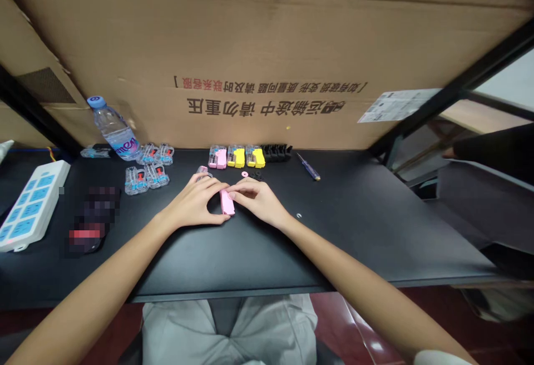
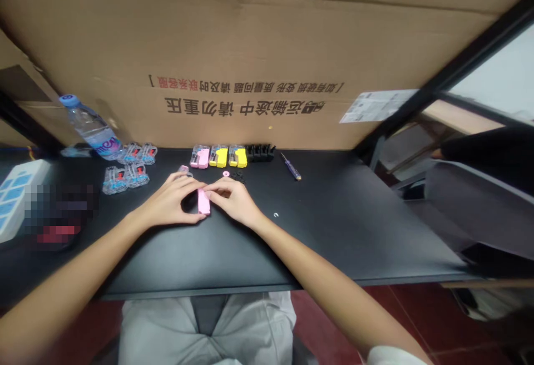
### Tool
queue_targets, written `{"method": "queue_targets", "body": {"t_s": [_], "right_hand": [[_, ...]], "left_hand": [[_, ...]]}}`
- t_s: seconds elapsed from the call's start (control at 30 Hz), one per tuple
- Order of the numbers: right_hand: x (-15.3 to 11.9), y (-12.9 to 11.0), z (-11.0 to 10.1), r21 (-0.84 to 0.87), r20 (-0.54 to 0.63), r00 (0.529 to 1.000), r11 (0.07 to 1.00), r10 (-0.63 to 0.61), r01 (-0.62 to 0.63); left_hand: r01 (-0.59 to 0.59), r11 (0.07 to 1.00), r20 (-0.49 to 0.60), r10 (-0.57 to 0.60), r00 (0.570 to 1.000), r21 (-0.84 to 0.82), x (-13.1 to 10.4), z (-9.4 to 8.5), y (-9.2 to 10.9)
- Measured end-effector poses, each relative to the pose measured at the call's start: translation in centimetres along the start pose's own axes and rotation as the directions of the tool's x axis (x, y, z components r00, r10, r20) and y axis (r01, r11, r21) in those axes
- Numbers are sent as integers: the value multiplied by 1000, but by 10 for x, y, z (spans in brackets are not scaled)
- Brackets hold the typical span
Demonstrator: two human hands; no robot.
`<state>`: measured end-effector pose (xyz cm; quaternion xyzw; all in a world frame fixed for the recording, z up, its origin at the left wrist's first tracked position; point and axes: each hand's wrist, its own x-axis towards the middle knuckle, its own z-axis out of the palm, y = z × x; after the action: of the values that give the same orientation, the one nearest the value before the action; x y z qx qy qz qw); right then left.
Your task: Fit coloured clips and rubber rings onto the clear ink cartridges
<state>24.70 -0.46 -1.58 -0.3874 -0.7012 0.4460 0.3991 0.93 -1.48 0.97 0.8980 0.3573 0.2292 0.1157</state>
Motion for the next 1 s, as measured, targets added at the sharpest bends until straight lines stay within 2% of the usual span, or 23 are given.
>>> {"method": "queue_targets", "body": {"t_s": [0.13,0.23,0.7,1.0], "right_hand": [[0,-4,0,201,36,990,970,136,-140],[0,-7,0,262,71,977,941,203,-215],[0,-14,2,292,56,966,921,253,-258],[0,-16,2,298,63,969,923,237,-245]], "left_hand": [[-18,1000,-23,18,1000,0,0,0,0],[-17,1000,-41,16,999,-7,-1,1,-1],[-38,999,-11,38,999,-22,0,3,2],[-55,998,-13,55,998,-21,0,2,3]]}}
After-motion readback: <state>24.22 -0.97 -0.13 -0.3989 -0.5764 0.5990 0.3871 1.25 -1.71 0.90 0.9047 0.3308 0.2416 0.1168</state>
